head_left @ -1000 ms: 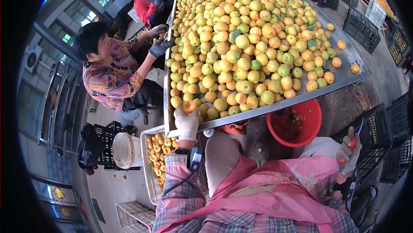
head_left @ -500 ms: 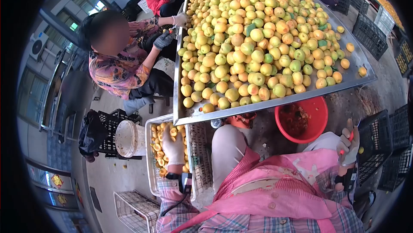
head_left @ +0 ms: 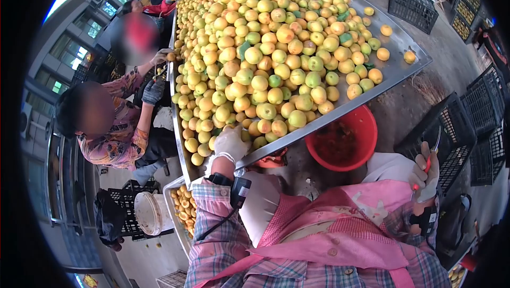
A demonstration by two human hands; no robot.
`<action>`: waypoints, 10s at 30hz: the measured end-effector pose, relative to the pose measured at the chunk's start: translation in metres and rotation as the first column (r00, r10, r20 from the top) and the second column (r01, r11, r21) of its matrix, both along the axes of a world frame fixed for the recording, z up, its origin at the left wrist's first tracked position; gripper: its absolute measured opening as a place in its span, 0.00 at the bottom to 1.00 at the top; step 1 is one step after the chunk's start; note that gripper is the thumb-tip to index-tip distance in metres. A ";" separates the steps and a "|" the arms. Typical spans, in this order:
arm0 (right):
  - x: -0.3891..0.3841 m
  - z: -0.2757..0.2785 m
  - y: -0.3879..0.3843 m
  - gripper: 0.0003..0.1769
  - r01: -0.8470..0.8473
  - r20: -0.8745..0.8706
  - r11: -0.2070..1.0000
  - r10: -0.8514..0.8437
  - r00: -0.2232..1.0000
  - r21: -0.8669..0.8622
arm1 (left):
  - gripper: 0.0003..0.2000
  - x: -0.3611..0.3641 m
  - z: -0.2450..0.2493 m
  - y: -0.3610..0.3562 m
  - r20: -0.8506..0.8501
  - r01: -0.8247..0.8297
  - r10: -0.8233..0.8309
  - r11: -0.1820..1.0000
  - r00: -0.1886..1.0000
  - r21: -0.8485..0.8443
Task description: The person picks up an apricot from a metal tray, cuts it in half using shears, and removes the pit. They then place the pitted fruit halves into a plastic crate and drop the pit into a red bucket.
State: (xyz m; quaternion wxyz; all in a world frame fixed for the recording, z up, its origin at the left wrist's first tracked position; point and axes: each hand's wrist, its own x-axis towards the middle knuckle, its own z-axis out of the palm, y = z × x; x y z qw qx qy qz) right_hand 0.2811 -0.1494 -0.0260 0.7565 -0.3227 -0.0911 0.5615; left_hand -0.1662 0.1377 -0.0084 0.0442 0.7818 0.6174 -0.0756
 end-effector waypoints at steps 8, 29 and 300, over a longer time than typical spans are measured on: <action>-0.004 0.006 0.005 0.24 -0.034 -0.013 0.999 0.035 0.999 0.034 | 0.26 -0.007 0.003 0.010 0.051 -0.169 0.176 0.979 0.983 -0.114; -0.124 0.101 0.051 0.13 -0.512 0.807 0.835 0.439 0.395 -0.204 | 0.34 0.084 0.063 -0.151 0.642 0.577 0.723 0.646 -0.255 -0.499; -0.126 0.015 0.071 0.27 -0.137 0.993 0.990 0.038 0.113 -0.023 | 0.35 0.135 0.001 -0.145 0.435 0.694 0.790 0.599 -0.432 -0.399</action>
